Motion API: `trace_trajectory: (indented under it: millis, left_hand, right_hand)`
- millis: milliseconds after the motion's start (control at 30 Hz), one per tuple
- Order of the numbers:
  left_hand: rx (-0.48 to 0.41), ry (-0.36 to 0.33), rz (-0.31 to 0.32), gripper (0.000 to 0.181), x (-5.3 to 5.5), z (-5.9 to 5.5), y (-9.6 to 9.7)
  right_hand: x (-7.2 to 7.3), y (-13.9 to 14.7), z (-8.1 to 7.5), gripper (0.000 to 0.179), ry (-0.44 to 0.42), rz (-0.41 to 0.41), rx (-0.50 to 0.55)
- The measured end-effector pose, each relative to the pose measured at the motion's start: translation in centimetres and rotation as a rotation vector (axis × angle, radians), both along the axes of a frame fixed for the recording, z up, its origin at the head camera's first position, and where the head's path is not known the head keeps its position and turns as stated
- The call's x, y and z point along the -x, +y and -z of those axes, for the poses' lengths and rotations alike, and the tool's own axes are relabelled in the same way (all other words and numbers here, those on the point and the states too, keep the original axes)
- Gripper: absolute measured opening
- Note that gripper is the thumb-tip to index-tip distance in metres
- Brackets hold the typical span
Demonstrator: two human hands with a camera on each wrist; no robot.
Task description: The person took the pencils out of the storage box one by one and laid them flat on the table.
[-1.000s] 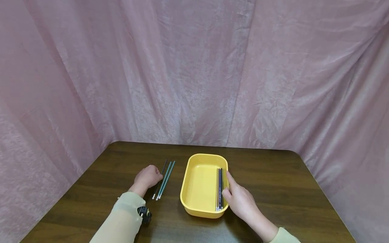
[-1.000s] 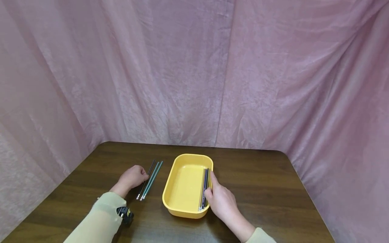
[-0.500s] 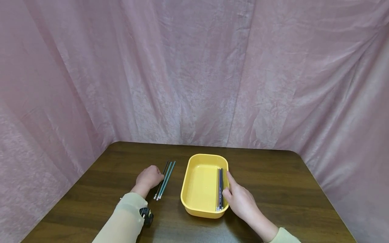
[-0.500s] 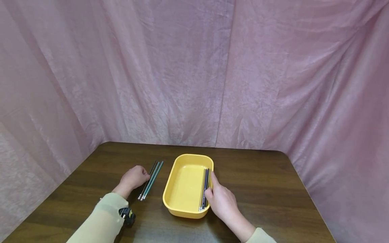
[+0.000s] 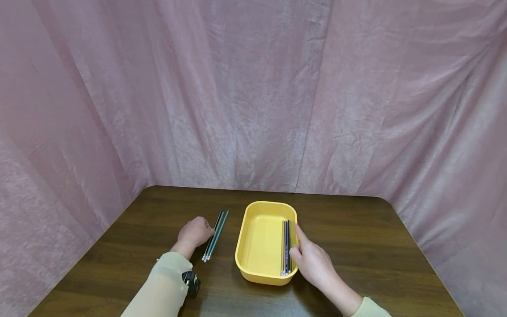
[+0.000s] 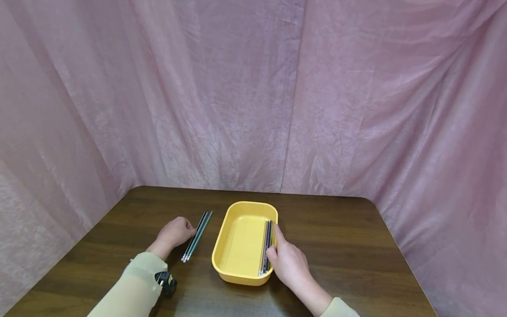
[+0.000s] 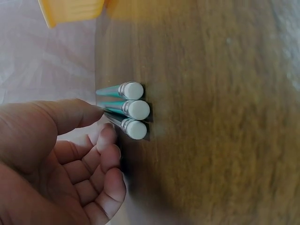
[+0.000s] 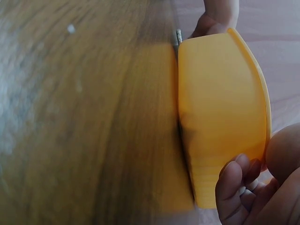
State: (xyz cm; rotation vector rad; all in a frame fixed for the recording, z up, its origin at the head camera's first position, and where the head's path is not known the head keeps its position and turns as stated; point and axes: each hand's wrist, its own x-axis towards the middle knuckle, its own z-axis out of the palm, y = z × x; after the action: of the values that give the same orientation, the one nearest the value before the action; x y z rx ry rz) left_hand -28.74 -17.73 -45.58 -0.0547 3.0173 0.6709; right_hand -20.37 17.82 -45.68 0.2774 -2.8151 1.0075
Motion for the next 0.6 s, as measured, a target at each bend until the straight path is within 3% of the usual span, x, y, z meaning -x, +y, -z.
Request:
trace_trajectory:
  millis: [200,233,267,300,467,500,600]
  left_hand:
    - [-0.004,0.004,0.002,0.048,0.0,0.1,-0.1]
    - [-0.006,0.005,0.004,0.048,0.1,0.2,-0.2]
    - [-0.014,0.031,0.027,0.048,0.7,1.1,-0.7]
    - [-0.018,0.034,0.028,0.047,0.7,1.1,-0.7]
    - [-0.015,0.054,0.015,0.047,0.4,0.0,-0.3]
    - [-0.008,0.035,-0.008,0.048,-0.1,-1.0,0.3]
    - [-0.008,0.066,-0.004,0.049,-0.3,-1.3,0.5]
  right_hand:
    - [-0.1,0.0,0.0,0.071,-0.002,-0.002,0.008]
    - [-0.1,0.0,0.0,0.071,-0.002,-0.002,0.009]
    - [-0.1,0.0,0.0,0.071,-0.003,-0.002,0.010]
    - [-0.1,0.0,0.0,0.071,-0.004,-0.003,0.011]
    - [-0.1,0.0,-0.1,0.071,-0.015,-0.002,0.019]
    - [-0.1,0.0,0.0,0.071,-0.019,-0.001,0.020]
    - [-0.1,0.0,0.0,0.071,-0.029,0.000,0.025]
